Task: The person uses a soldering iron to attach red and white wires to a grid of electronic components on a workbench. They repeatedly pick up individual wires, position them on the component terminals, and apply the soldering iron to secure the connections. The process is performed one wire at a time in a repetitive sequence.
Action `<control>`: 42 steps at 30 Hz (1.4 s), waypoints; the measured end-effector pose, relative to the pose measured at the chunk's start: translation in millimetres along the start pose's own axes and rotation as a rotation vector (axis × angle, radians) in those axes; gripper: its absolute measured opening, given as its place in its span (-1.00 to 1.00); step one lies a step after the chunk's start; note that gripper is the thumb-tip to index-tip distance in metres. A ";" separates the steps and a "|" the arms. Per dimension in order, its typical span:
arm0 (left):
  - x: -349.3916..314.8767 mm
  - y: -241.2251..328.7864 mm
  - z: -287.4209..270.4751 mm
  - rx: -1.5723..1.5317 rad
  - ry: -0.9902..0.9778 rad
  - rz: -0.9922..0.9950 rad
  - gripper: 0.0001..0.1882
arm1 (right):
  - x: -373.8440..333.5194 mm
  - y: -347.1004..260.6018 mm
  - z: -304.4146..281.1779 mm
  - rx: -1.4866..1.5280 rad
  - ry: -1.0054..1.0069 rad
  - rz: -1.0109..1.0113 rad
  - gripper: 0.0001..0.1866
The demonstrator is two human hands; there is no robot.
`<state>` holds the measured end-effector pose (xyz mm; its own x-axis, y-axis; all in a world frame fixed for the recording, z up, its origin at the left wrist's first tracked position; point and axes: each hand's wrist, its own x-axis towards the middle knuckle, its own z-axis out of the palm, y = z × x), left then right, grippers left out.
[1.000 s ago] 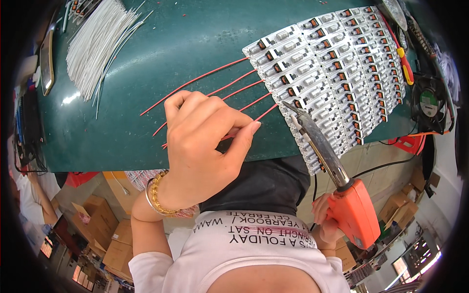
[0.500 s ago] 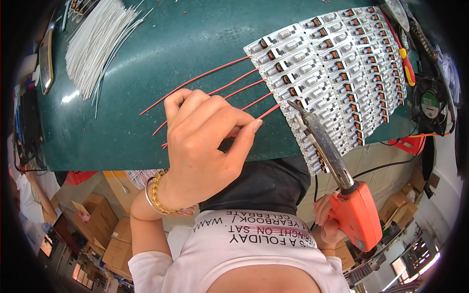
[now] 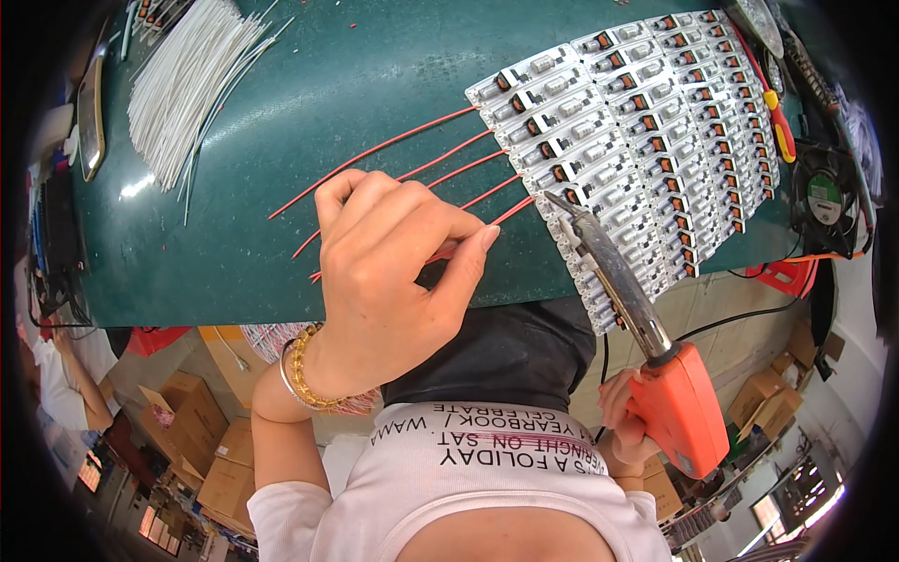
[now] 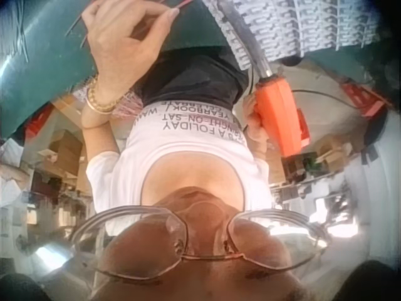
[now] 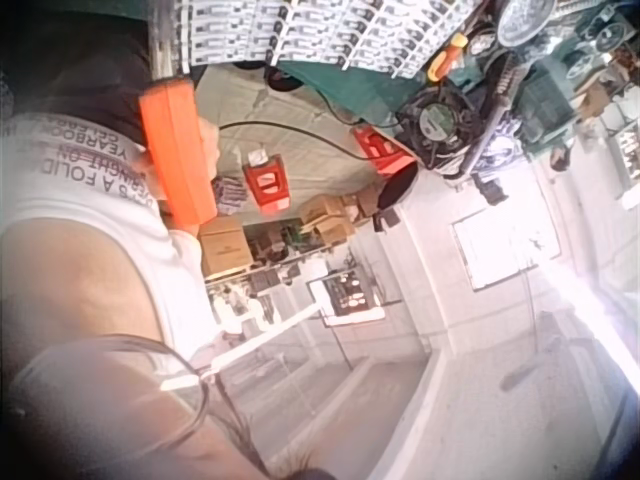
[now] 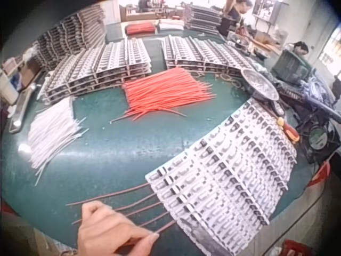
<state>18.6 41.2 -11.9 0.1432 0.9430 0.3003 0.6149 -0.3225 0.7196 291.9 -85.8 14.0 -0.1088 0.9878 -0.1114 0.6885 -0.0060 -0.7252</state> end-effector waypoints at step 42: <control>-3.6 4.6 6.4 0.033 -0.006 0.028 -0.86 | -47.8 31.7 -8.1 0.006 0.027 0.289 -0.31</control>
<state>25.8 36.8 -13.6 0.1655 0.9343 0.3158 0.6360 -0.3458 0.6899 324.8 -132.0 1.8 0.1104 0.9489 -0.2956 0.6842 -0.2883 -0.6699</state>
